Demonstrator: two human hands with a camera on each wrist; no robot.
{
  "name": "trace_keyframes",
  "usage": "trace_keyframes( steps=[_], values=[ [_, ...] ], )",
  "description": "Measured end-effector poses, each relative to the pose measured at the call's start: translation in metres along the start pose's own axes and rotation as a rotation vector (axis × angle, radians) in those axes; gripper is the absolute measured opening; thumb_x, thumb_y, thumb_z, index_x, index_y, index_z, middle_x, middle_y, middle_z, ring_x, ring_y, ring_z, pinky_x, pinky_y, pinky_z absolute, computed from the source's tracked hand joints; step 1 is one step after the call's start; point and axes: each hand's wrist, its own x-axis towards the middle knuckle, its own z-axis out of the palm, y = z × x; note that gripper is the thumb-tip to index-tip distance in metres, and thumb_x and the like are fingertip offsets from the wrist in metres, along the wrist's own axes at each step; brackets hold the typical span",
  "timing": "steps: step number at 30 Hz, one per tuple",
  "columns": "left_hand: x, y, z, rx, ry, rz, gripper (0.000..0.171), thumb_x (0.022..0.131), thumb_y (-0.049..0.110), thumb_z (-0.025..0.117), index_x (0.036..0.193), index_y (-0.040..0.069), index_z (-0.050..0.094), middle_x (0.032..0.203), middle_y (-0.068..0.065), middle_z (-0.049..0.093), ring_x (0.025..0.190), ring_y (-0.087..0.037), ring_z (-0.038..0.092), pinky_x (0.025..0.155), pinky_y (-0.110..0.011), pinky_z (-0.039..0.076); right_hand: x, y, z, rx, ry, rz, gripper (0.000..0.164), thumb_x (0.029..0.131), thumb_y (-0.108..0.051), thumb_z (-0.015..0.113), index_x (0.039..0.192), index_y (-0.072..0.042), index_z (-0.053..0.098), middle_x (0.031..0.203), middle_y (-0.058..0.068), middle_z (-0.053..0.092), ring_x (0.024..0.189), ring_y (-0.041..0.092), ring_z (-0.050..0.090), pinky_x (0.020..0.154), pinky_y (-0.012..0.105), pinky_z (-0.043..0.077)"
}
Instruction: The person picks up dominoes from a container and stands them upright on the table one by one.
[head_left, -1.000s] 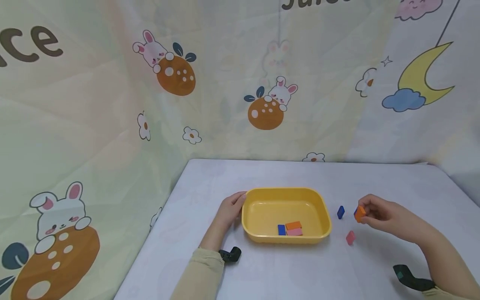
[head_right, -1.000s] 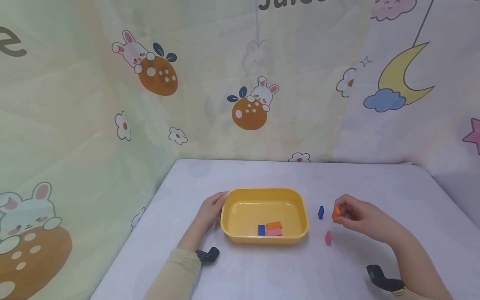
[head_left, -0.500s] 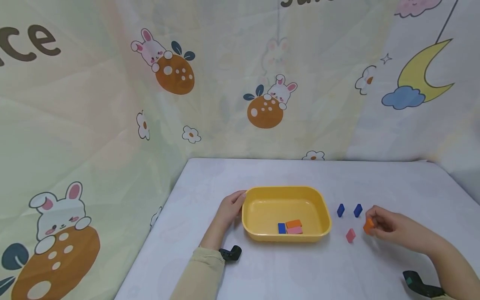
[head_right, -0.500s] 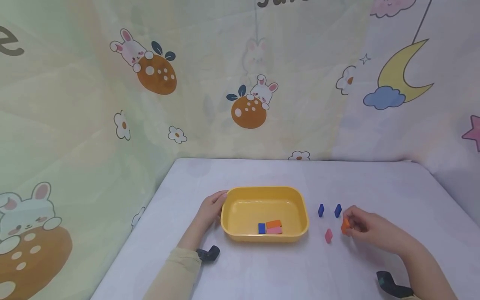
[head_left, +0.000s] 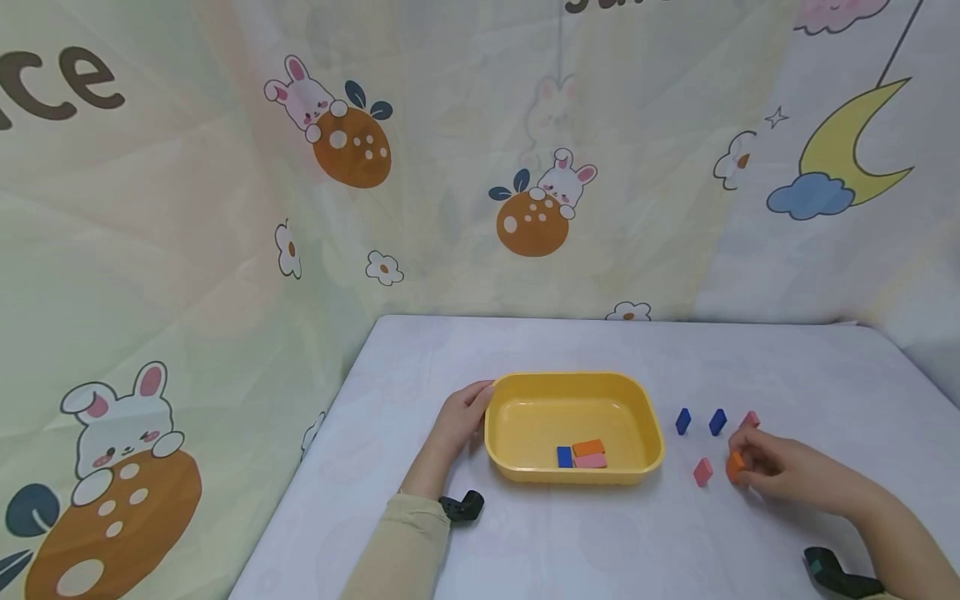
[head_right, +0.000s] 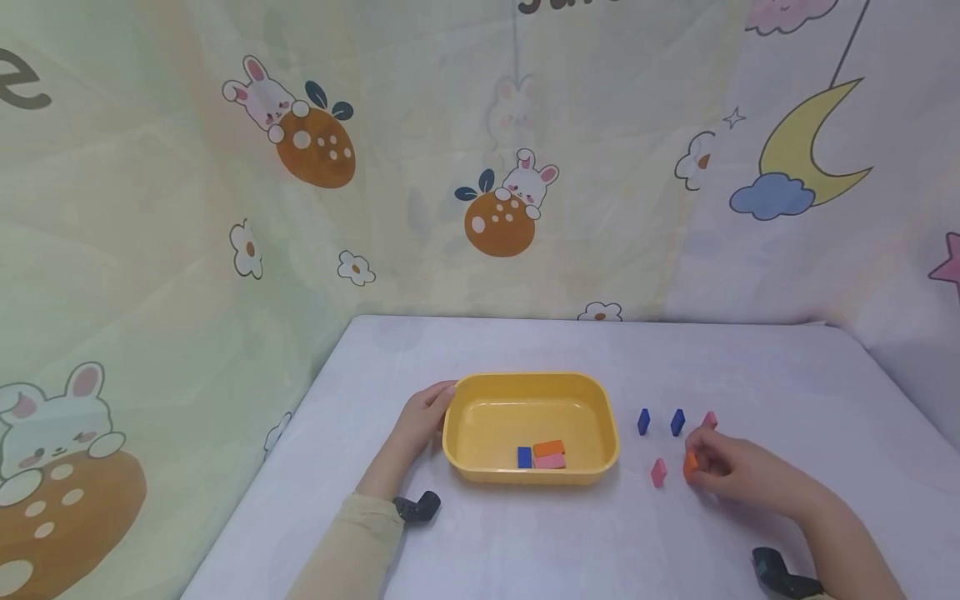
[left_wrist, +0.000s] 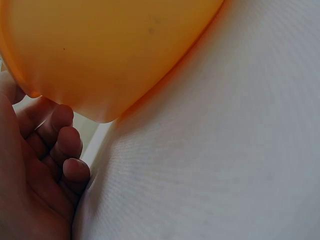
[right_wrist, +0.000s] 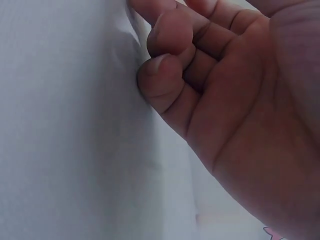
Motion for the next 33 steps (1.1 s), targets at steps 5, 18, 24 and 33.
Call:
trace_keyframes(
  steps=[5, 18, 24, 33],
  values=[
    [-0.0006, 0.0003, 0.0003, 0.005, 0.0, -0.008, 0.054, 0.092, 0.067, 0.049, 0.128, 0.031, 0.065, 0.127, 0.006, 0.067, 0.099, -0.015, 0.063, 0.089, -0.036, 0.055, -0.0004, 0.0032, 0.002, -0.011, 0.0, -0.024, 0.033, 0.09, -0.022, 0.071, 0.113, -0.008, 0.051, 0.086, 0.001, 0.055, 0.075, 0.006, 0.051, 0.064, 0.02, 0.046],
    [0.0006, -0.0008, 0.0, 0.01, -0.003, -0.005, 0.052, 0.093, 0.065, 0.05, 0.128, 0.03, 0.065, 0.119, 0.005, 0.069, 0.088, -0.016, 0.063, 0.075, -0.029, 0.054, 0.0029, 0.007, 0.0059, -0.008, -0.008, -0.013, 0.035, 0.088, -0.019, 0.072, 0.113, -0.008, 0.051, 0.083, 0.004, 0.051, 0.072, 0.008, 0.049, 0.06, 0.023, 0.042],
    [-0.0003, 0.0001, 0.0003, 0.009, -0.008, -0.015, 0.053, 0.093, 0.067, 0.049, 0.128, 0.031, 0.065, 0.124, 0.006, 0.067, 0.093, -0.015, 0.063, 0.082, -0.032, 0.055, 0.0024, 0.0076, 0.0056, 0.014, -0.019, -0.027, 0.034, 0.089, -0.023, 0.072, 0.111, -0.009, 0.05, 0.083, 0.003, 0.052, 0.072, 0.009, 0.051, 0.06, 0.023, 0.043],
    [0.0019, -0.0018, -0.0006, 0.014, -0.003, -0.021, 0.053, 0.092, 0.069, 0.048, 0.128, 0.033, 0.065, 0.122, 0.007, 0.068, 0.088, -0.016, 0.062, 0.072, -0.029, 0.053, 0.003, 0.0035, 0.0066, 0.006, -0.023, 0.011, 0.038, 0.088, -0.027, 0.074, 0.113, -0.009, 0.051, 0.08, 0.004, 0.053, 0.07, 0.01, 0.052, 0.061, 0.021, 0.044]
  ],
)
